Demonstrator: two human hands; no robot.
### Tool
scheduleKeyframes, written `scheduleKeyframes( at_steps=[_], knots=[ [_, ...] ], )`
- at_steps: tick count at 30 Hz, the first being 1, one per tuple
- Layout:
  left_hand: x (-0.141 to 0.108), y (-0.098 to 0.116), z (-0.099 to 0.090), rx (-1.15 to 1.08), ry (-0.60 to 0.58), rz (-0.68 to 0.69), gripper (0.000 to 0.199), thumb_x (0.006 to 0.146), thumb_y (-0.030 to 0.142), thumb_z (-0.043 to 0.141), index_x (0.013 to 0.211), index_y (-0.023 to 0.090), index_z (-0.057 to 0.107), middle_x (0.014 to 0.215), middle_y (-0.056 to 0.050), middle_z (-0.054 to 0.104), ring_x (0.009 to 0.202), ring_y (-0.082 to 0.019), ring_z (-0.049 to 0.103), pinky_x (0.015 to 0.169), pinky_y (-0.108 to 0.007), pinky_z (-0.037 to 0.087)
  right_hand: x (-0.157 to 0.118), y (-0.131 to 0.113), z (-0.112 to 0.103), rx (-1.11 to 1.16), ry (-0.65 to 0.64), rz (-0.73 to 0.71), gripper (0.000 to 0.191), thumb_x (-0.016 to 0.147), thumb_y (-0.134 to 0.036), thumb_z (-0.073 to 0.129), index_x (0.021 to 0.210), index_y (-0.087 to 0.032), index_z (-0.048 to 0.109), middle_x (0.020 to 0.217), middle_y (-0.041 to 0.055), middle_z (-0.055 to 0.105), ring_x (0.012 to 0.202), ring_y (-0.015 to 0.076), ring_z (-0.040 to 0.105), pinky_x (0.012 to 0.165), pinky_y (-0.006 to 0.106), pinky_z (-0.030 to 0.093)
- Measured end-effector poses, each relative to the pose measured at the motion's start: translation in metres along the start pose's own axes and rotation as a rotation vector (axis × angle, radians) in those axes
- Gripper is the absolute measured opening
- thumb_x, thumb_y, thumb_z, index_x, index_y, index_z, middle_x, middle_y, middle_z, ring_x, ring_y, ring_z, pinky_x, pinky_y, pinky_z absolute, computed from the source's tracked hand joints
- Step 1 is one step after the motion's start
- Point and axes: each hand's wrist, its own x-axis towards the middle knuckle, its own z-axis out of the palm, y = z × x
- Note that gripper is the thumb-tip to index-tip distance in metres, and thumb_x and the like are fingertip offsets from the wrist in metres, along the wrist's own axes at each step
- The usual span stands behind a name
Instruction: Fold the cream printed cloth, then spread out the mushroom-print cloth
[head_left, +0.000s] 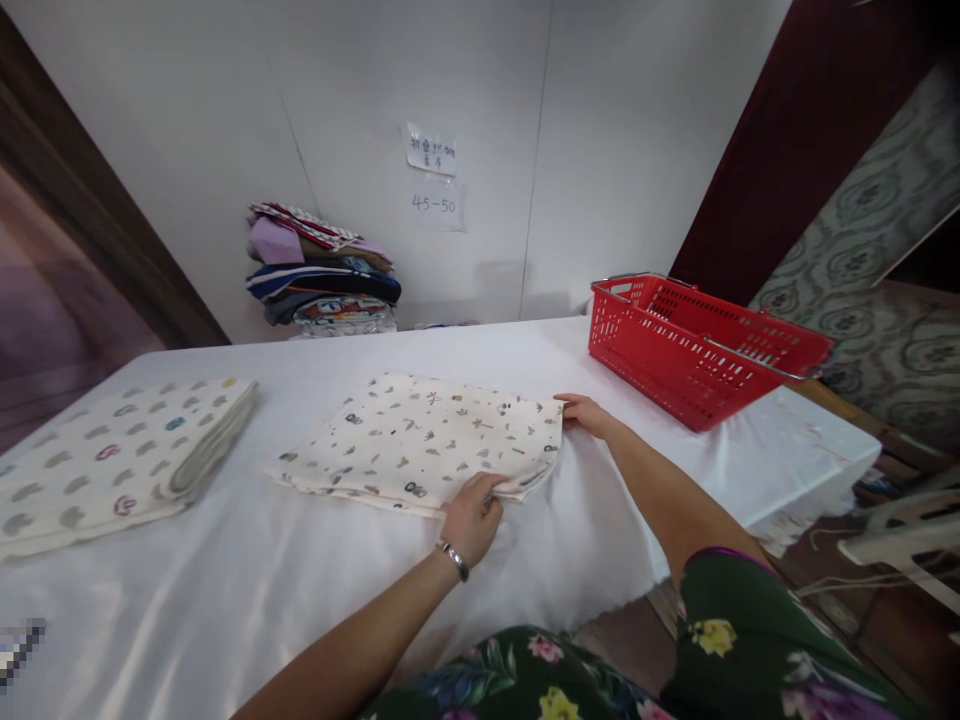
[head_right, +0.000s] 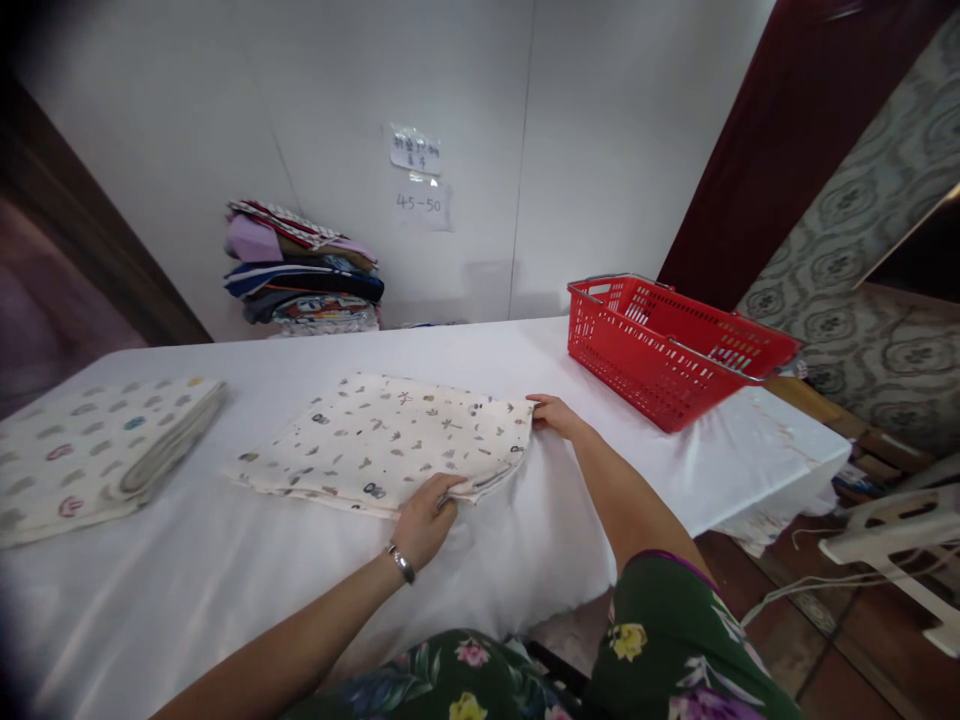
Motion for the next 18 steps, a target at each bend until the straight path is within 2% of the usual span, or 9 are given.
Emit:
scheduleKeyframes(
  at_steps=[3, 7, 12, 18],
  knots=[
    [-0.004, -0.001, 0.000, 0.068, -0.057, 0.124, 0.041, 0.071, 0.003, 0.041, 0.103, 0.021, 0.058, 0.101, -0.003, 0.061, 0.097, -0.016, 0.054, 0.088, -0.032, 0.046, 0.003, 0.002, 0.003, -0.072, 0.058, -0.042, 0.044, 0.068, -0.018, 0.061, 0.111, -0.016, 0.057, 0.075, 0.0017, 0.065, 0.059, 0.0109, 0.057, 0.054, 0.021, 0.047],
    [-0.011, -0.001, 0.000, 0.276, -0.213, 0.294, 0.041, 0.073, 0.004, 0.045, 0.107, 0.022, 0.059, 0.101, -0.005, 0.060, 0.095, -0.019, 0.052, 0.085, -0.036, 0.045, 0.008, 0.004, 0.009, -0.199, 0.123, -0.089, 0.036, 0.067, -0.016, 0.056, 0.102, -0.015, 0.064, 0.065, -0.0012, 0.063, 0.053, 0.0095, 0.053, 0.052, 0.019, 0.044],
    [-0.015, 0.000, 0.003, 0.425, -0.303, 0.339, 0.042, 0.074, 0.004, 0.045, 0.111, 0.021, 0.057, 0.103, -0.006, 0.059, 0.095, -0.020, 0.051, 0.083, -0.036, 0.043, 0.016, 0.006, 0.008, -0.337, 0.208, -0.174, 0.032, 0.066, -0.013, 0.047, 0.090, -0.015, 0.069, 0.065, -0.0009, 0.064, 0.059, 0.0115, 0.055, 0.059, 0.020, 0.044],
    [-0.016, 0.003, 0.007, 0.532, -0.381, 0.366, 0.037, 0.078, 0.006, 0.044, 0.109, 0.021, 0.056, 0.101, -0.006, 0.058, 0.094, -0.021, 0.049, 0.084, -0.037, 0.040, 0.023, 0.011, 0.003, -0.500, 0.217, -0.224, 0.033, 0.063, -0.008, 0.045, 0.082, -0.017, 0.070, 0.073, -0.0002, 0.067, 0.069, 0.0130, 0.058, 0.066, 0.020, 0.044]
  ],
)
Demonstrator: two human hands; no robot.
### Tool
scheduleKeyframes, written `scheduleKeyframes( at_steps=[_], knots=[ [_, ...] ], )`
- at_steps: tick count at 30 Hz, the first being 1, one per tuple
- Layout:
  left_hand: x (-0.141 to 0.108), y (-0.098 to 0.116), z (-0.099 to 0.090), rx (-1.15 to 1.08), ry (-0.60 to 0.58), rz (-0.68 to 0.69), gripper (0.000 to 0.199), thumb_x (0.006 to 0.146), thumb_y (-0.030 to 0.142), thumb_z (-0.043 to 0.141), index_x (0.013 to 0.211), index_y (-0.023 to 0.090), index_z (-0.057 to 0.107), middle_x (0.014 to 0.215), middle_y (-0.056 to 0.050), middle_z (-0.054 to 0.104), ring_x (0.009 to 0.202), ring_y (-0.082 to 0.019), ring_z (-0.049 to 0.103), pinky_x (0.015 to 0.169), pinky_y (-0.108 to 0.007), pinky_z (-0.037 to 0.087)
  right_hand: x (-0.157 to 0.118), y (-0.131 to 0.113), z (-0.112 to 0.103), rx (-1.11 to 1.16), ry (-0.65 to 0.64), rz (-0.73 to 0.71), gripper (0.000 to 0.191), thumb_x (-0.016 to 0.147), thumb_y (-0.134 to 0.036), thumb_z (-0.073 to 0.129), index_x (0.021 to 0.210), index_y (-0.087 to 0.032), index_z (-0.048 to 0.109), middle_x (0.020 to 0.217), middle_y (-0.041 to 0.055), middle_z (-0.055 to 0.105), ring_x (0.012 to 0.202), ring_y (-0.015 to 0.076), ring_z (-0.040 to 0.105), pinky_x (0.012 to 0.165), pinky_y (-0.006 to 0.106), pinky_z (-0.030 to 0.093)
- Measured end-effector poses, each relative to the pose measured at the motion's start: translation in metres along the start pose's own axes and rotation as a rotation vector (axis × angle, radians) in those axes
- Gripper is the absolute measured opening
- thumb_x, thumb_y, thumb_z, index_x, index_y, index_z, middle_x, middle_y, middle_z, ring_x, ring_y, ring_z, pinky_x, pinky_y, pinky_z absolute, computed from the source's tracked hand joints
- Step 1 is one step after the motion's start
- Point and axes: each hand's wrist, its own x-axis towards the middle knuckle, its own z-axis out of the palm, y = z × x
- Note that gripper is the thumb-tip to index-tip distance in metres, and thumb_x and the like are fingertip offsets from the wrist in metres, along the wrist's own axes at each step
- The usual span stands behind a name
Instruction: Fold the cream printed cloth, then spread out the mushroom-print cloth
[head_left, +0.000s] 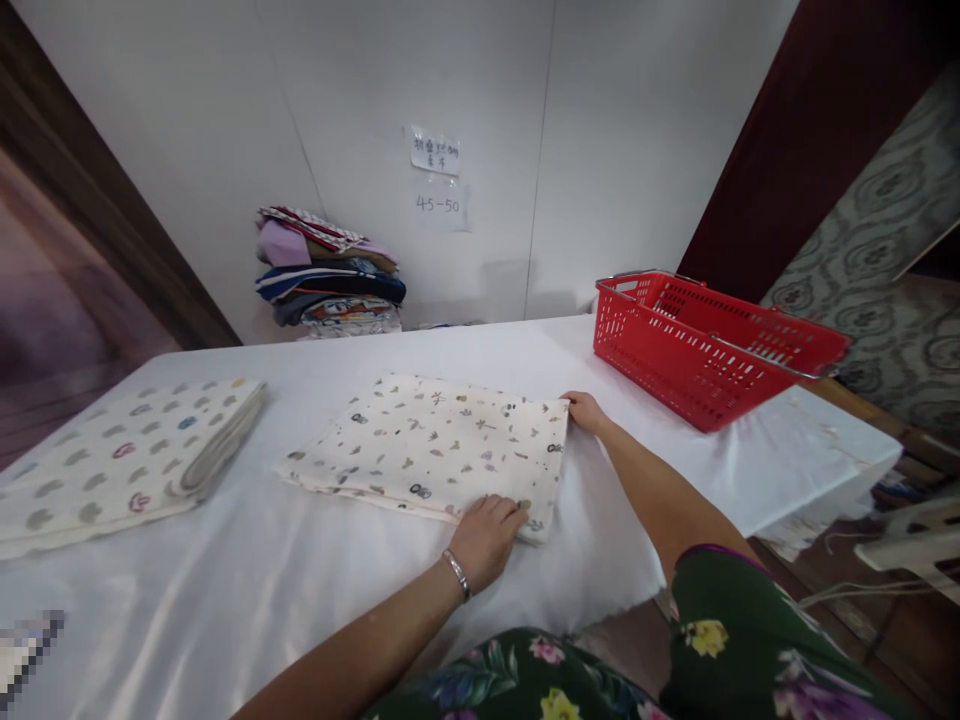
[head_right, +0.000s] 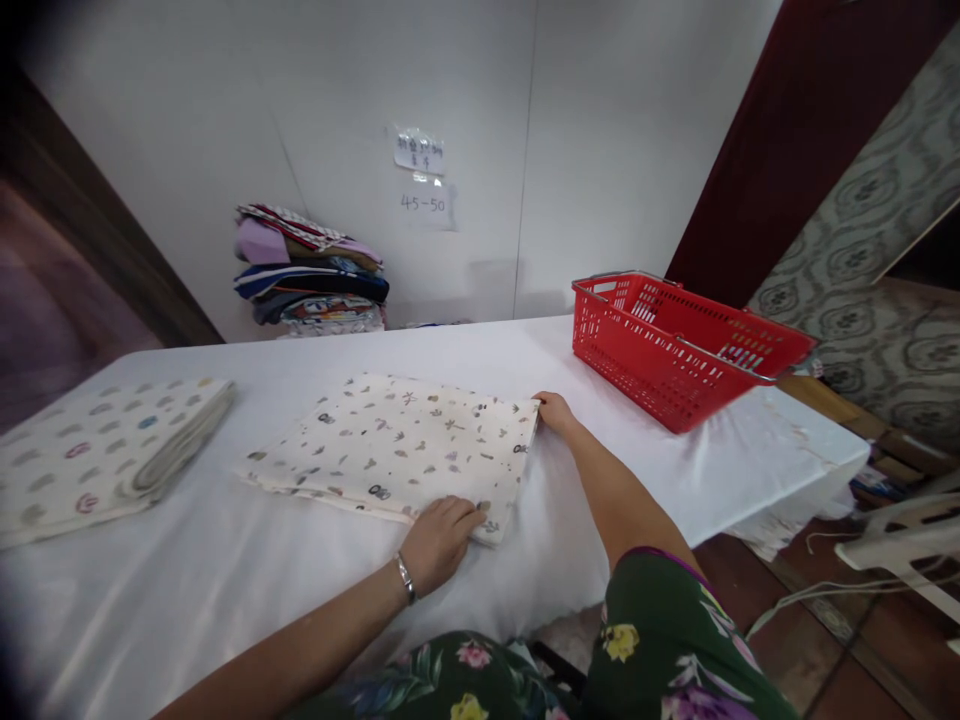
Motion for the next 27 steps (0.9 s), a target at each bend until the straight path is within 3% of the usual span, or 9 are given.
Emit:
scheduleKeyframes(
  at_steps=[5, 8, 10, 17, 21, 27],
  knots=[
    [0.005, 0.011, -0.016, -0.020, -0.037, -0.036, 0.041, 0.076, 0.024, 0.058, 0.116, 0.021, 0.050, 0.105, -0.007, 0.055, 0.097, -0.023, 0.048, 0.085, -0.040, 0.037, 0.001, 0.000, -0.001, -0.103, -0.024, -0.028, 0.035, 0.063, -0.006, 0.045, 0.084, -0.017, 0.071, 0.076, -0.0002, 0.069, 0.072, 0.0134, 0.059, 0.069, 0.020, 0.044],
    [0.011, 0.019, -0.021, -0.049, -0.030, -0.071, 0.042, 0.074, 0.045, 0.063, 0.106, 0.021, 0.054, 0.104, -0.007, 0.054, 0.098, -0.024, 0.047, 0.083, -0.039, 0.037, 0.001, -0.001, -0.002, -0.156, -0.036, -0.037, 0.033, 0.065, -0.006, 0.046, 0.084, -0.017, 0.071, 0.080, 0.0009, 0.069, 0.075, 0.0141, 0.060, 0.072, 0.020, 0.044],
    [0.015, 0.023, -0.019, -0.047, -0.028, -0.066, 0.041, 0.072, 0.049, 0.064, 0.099, 0.020, 0.055, 0.101, -0.006, 0.054, 0.097, -0.024, 0.048, 0.082, -0.039, 0.037, 0.002, -0.001, -0.003, -0.189, -0.040, -0.040, 0.033, 0.066, -0.007, 0.047, 0.085, -0.017, 0.071, 0.083, 0.0018, 0.070, 0.078, 0.0148, 0.060, 0.074, 0.021, 0.044],
    [0.021, 0.025, -0.005, -0.100, 0.000, -0.154, 0.028, 0.076, 0.043, 0.063, 0.090, 0.019, 0.059, 0.095, -0.005, 0.057, 0.093, -0.022, 0.050, 0.081, -0.038, 0.037, 0.001, 0.001, -0.006, -0.261, -0.045, -0.045, 0.031, 0.070, -0.009, 0.048, 0.089, -0.017, 0.072, 0.086, 0.0030, 0.070, 0.082, 0.0158, 0.060, 0.076, 0.021, 0.043],
    [0.024, 0.024, -0.007, -0.213, 0.013, -0.244, 0.015, 0.080, 0.033, 0.057, 0.082, 0.020, 0.066, 0.089, -0.004, 0.060, 0.089, -0.019, 0.052, 0.080, -0.035, 0.038, 0.001, 0.003, -0.006, -0.266, -0.031, -0.059, 0.029, 0.070, -0.009, 0.050, 0.087, -0.018, 0.072, 0.087, 0.0022, 0.070, 0.084, 0.0157, 0.060, 0.077, 0.021, 0.043],
    [0.033, 0.023, -0.011, -0.316, -0.040, -0.341, 0.018, 0.076, 0.026, 0.055, 0.064, 0.019, 0.066, 0.081, -0.003, 0.063, 0.082, -0.017, 0.054, 0.079, -0.032, 0.039, 0.000, 0.009, -0.004, -0.259, -0.003, -0.059, 0.030, 0.071, -0.010, 0.049, 0.092, -0.017, 0.071, 0.088, 0.0026, 0.070, 0.082, 0.0151, 0.060, 0.075, 0.021, 0.043]
  ],
)
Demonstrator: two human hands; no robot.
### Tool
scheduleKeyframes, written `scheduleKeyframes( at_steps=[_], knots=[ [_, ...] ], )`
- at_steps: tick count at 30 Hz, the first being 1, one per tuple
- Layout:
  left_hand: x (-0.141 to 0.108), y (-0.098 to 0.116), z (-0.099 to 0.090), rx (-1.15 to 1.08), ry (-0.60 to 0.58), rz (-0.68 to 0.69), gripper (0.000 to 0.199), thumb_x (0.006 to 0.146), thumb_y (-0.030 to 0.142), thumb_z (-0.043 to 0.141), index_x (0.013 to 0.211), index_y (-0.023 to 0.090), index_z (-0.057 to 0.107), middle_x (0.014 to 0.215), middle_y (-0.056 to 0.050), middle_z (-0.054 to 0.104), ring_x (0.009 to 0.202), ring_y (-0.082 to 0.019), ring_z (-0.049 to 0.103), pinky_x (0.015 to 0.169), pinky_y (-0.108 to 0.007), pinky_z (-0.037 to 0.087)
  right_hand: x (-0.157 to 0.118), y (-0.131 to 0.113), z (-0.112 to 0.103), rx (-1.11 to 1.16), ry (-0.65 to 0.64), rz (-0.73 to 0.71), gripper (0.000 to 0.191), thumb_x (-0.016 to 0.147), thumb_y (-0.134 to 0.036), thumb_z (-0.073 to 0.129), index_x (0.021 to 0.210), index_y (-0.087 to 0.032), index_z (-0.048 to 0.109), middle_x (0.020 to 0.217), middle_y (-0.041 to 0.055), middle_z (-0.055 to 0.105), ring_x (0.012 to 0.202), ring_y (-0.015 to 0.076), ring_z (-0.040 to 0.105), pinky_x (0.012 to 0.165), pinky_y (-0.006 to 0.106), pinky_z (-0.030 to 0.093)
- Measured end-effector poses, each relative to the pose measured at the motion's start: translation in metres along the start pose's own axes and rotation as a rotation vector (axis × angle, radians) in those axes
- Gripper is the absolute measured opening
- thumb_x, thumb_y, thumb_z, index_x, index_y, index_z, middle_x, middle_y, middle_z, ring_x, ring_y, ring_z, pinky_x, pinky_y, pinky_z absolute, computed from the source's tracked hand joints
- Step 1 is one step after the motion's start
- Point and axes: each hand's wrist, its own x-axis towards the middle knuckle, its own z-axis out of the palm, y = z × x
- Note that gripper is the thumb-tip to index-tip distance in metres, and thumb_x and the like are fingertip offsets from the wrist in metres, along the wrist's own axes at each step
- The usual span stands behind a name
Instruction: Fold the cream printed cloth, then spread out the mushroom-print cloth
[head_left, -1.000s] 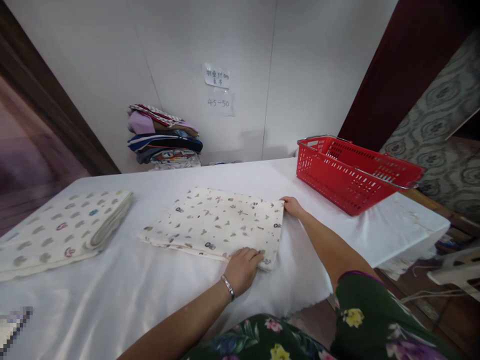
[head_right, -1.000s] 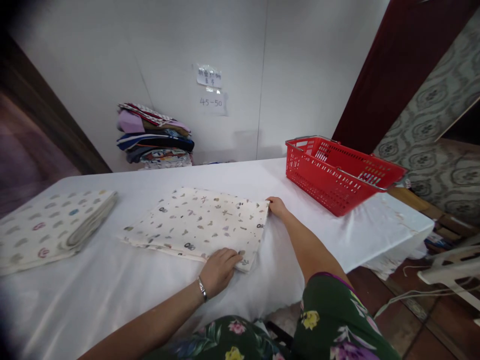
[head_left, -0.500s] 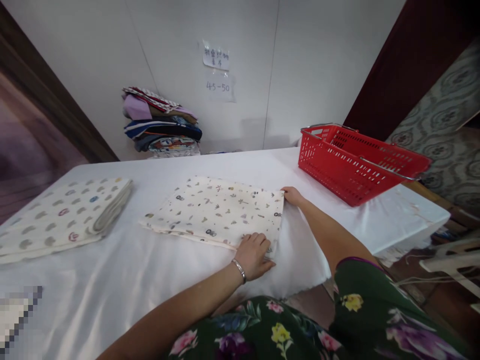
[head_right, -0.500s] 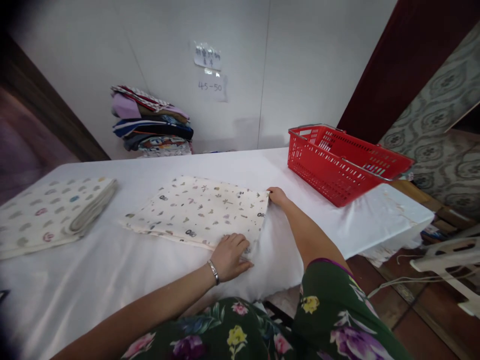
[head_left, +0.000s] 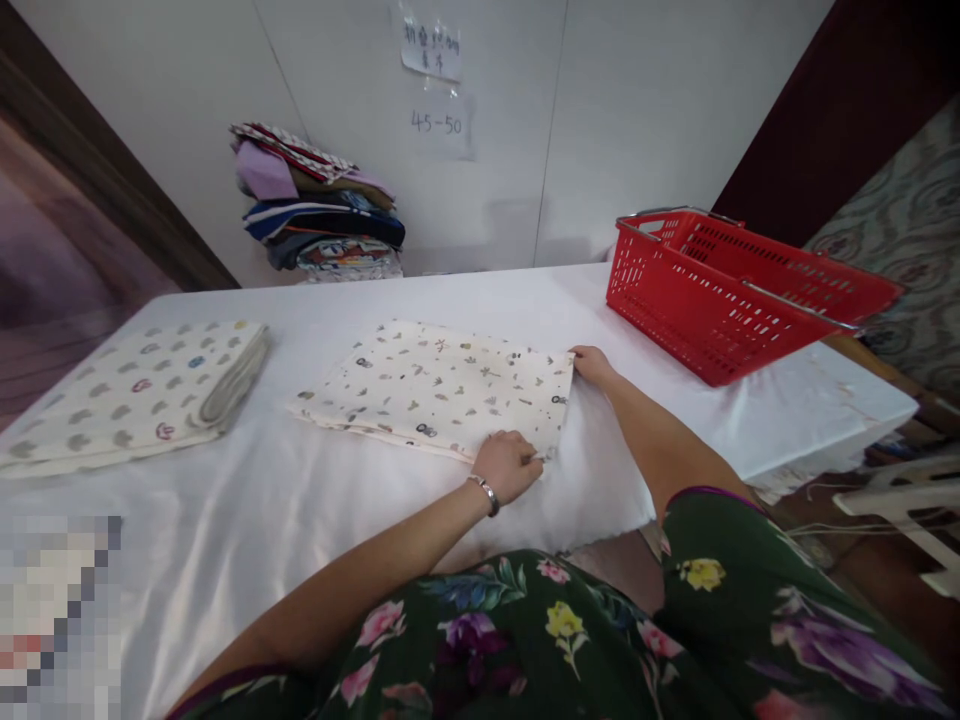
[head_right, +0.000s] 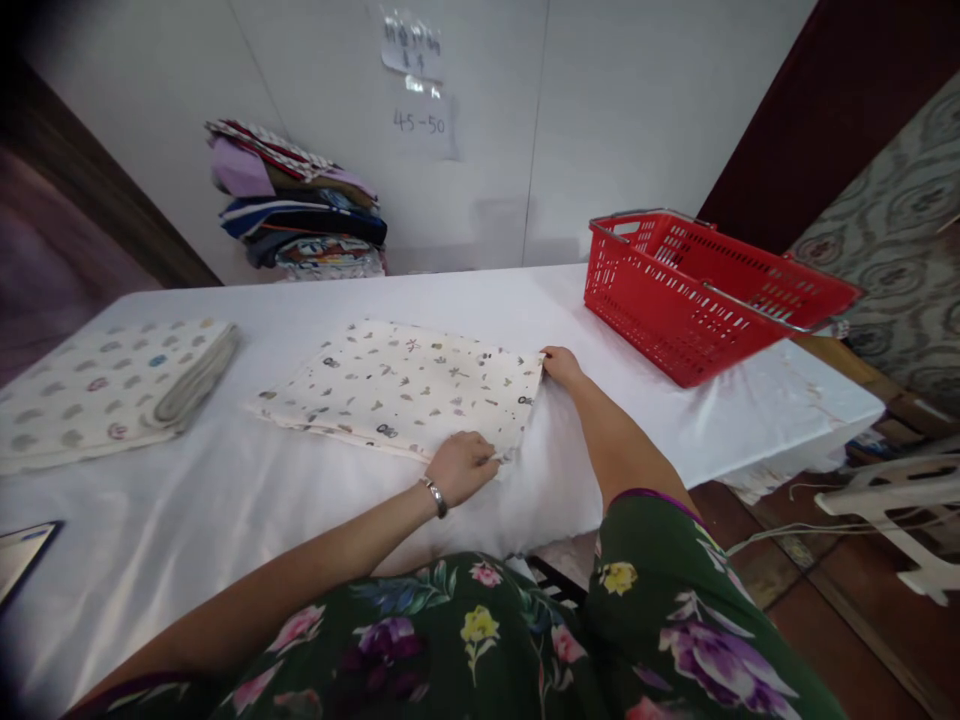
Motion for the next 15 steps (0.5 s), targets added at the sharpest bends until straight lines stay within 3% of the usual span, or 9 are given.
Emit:
scheduleKeyframes(
  at_steps=[6, 15],
  knots=[
    [0.0009, -0.0028, -0.0046, -0.096, 0.000, 0.042, 0.028, 0.081, 0.026, 0.049, 0.057, 0.018, 0.062, 0.070, -0.001, 0.059, 0.076, -0.013, 0.055, 0.075, -0.026, 0.040, -0.0017, 0.0006, -0.0005, 0.015, 0.011, 0.013, 0.030, 0.072, -0.011, 0.049, 0.092, -0.016, 0.071, 0.083, 0.0019, 0.069, 0.075, 0.0135, 0.058, 0.069, 0.019, 0.043],
    [-0.0025, -0.0039, -0.0071, -0.187, 0.018, 0.062, 0.023, 0.083, 0.025, 0.048, 0.074, 0.021, 0.069, 0.081, 0.000, 0.063, 0.080, -0.012, 0.057, 0.074, -0.023, 0.042, -0.0026, -0.0004, -0.0032, 0.023, -0.006, 0.012, 0.031, 0.071, -0.012, 0.049, 0.093, -0.012, 0.070, 0.077, 0.0028, 0.069, 0.066, 0.0116, 0.057, 0.063, 0.018, 0.042]
  ],
)
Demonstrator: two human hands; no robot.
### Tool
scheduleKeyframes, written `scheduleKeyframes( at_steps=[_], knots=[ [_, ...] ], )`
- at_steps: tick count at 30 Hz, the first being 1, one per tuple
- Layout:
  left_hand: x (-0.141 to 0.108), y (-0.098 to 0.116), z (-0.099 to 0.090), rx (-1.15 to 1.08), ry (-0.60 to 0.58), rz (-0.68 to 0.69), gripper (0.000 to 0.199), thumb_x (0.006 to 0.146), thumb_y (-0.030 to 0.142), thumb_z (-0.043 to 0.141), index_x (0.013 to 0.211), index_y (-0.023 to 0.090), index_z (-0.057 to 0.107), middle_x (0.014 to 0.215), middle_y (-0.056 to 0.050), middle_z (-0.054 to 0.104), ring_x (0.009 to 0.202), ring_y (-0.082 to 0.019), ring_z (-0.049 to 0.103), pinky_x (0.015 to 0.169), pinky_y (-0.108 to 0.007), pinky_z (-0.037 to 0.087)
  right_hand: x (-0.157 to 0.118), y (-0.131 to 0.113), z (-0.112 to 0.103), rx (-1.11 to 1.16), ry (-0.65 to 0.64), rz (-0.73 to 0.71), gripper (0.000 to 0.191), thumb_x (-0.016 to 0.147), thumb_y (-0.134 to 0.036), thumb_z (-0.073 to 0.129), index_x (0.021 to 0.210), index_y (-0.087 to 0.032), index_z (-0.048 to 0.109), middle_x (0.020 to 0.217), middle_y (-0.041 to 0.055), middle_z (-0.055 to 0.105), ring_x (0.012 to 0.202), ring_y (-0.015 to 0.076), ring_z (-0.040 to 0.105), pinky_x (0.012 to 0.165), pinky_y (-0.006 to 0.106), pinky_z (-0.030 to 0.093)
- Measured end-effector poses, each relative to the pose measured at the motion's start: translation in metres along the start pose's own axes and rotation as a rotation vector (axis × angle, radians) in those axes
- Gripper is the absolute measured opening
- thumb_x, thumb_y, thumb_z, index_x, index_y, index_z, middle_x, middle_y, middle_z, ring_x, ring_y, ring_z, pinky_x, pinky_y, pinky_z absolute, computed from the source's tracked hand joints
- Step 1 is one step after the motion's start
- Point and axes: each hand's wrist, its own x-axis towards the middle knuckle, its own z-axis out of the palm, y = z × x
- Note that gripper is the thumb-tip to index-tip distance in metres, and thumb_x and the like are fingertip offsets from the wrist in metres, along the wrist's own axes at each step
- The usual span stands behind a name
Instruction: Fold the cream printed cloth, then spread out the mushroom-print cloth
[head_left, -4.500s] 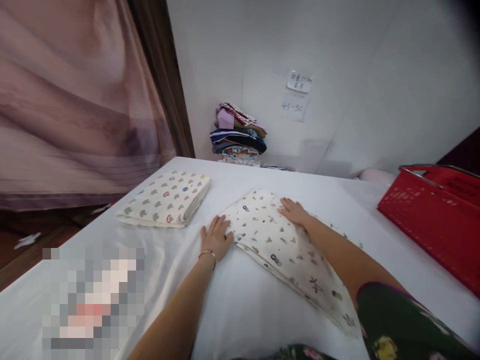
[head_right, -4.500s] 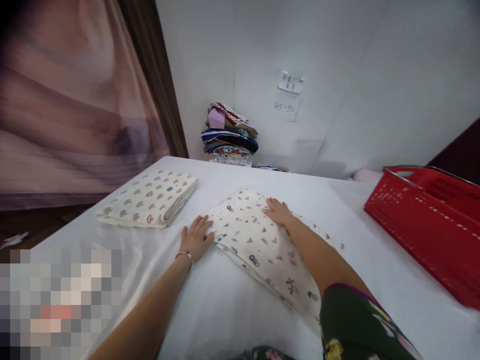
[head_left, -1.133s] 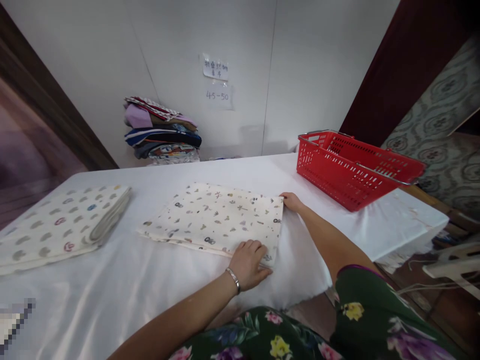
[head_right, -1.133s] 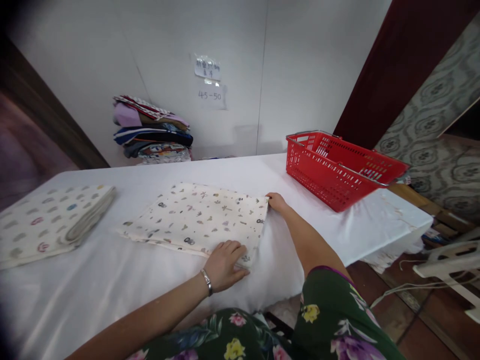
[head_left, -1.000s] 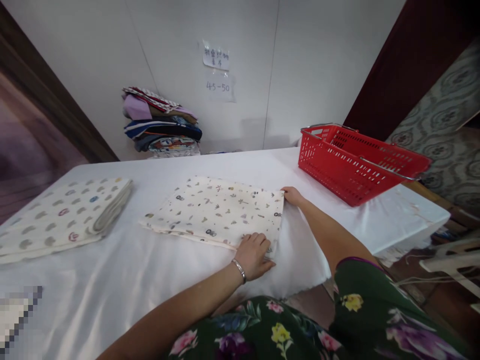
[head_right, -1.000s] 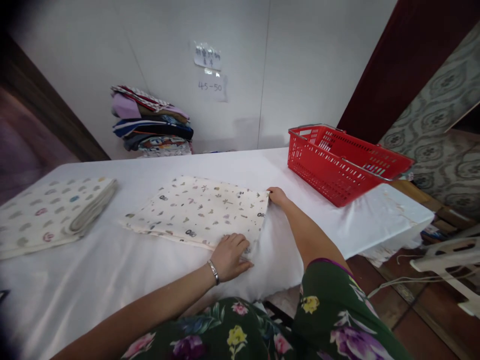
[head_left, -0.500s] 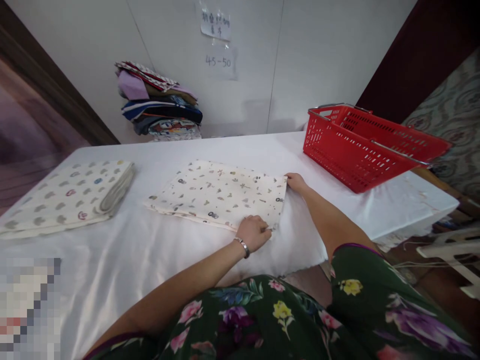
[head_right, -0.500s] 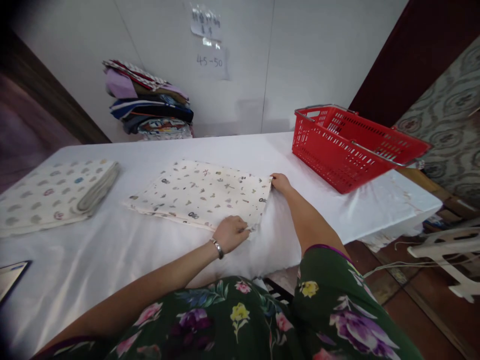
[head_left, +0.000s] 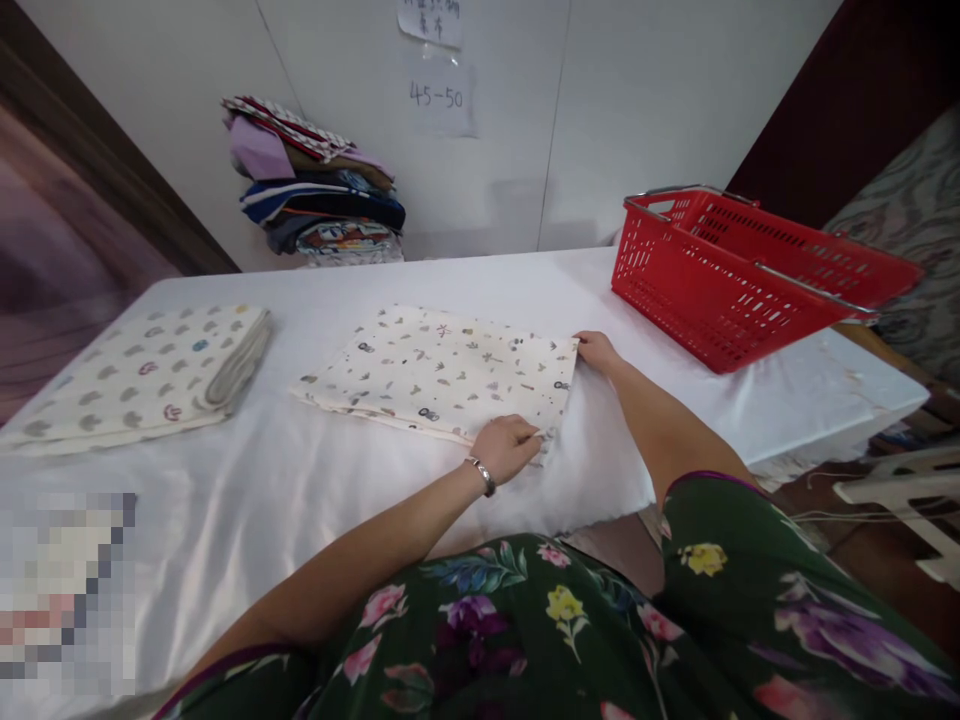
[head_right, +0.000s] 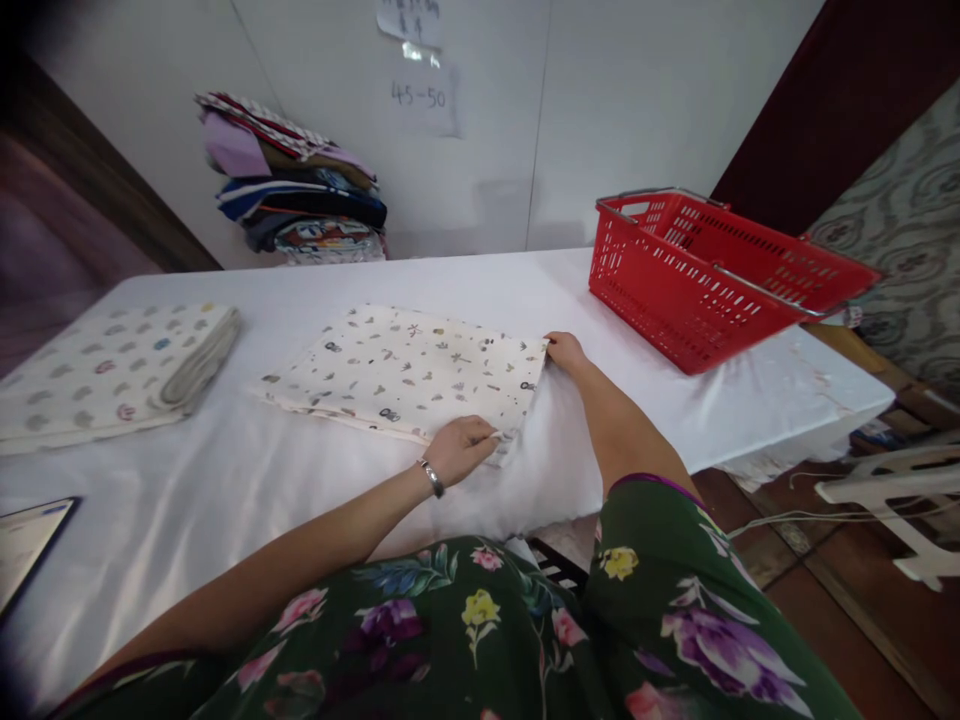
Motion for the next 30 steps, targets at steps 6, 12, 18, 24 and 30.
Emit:
scheduleKeyframes(
  at_steps=[6, 12, 18, 24, 30],
  knots=[
    [-0.007, -0.015, 0.000, 0.269, 0.022, 0.307, 0.023, 0.085, 0.027, 0.049, 0.100, 0.023, 0.065, 0.102, -0.003, 0.062, 0.094, -0.017, 0.054, 0.083, -0.030, 0.040, 0.004, 0.001, 0.000, -0.032, 0.001, 0.012, 0.034, 0.071, -0.009, 0.045, 0.093, -0.012, 0.070, 0.078, 0.0031, 0.069, 0.067, 0.0116, 0.058, 0.064, 0.018, 0.043],
    [-0.012, -0.020, 0.011, 0.609, -0.032, 0.404, 0.021, 0.088, 0.024, 0.045, 0.102, 0.022, 0.060, 0.104, -0.006, 0.059, 0.094, -0.020, 0.050, 0.080, -0.035, 0.036, 0.008, 0.003, -0.005, -0.094, -0.006, -0.027, 0.030, 0.072, -0.009, 0.049, 0.092, -0.017, 0.070, 0.088, 0.0021, 0.069, 0.083, 0.0137, 0.059, 0.077, 0.020, 0.042],
    [-0.014, -0.011, 0.021, 0.648, 0.029, 0.411, 0.017, 0.089, 0.018, 0.042, 0.094, 0.017, 0.058, 0.100, -0.008, 0.056, 0.099, -0.020, 0.047, 0.084, -0.036, 0.033, 0.007, 0.004, -0.005, -0.121, -0.020, -0.032, 0.030, 0.075, -0.012, 0.047, 0.095, -0.018, 0.069, 0.096, 0.0025, 0.069, 0.089, 0.0147, 0.058, 0.080, 0.021, 0.041],
    [-0.014, 0.002, 0.014, 0.675, -0.046, 0.363, 0.013, 0.082, 0.018, 0.050, 0.093, 0.015, 0.056, 0.095, -0.010, 0.054, 0.092, -0.023, 0.047, 0.084, -0.041, 0.031, 0.009, 0.002, -0.006, -0.117, -0.052, -0.024, 0.031, 0.075, -0.009, 0.047, 0.094, -0.018, 0.069, 0.090, 0.0010, 0.069, 0.084, 0.0124, 0.059, 0.076, 0.018, 0.041],
    [-0.003, 0.008, 0.019, 0.737, -0.104, 0.285, 0.015, 0.078, 0.010, 0.049, 0.091, 0.013, 0.055, 0.088, -0.011, 0.055, 0.086, -0.024, 0.049, 0.080, -0.042, 0.030, 0.017, -0.005, -0.006, -0.104, -0.096, 0.028, 0.031, 0.070, -0.008, 0.050, 0.091, -0.017, 0.071, 0.077, 0.0010, 0.069, 0.071, 0.0121, 0.060, 0.068, 0.018, 0.043]
  ],
)
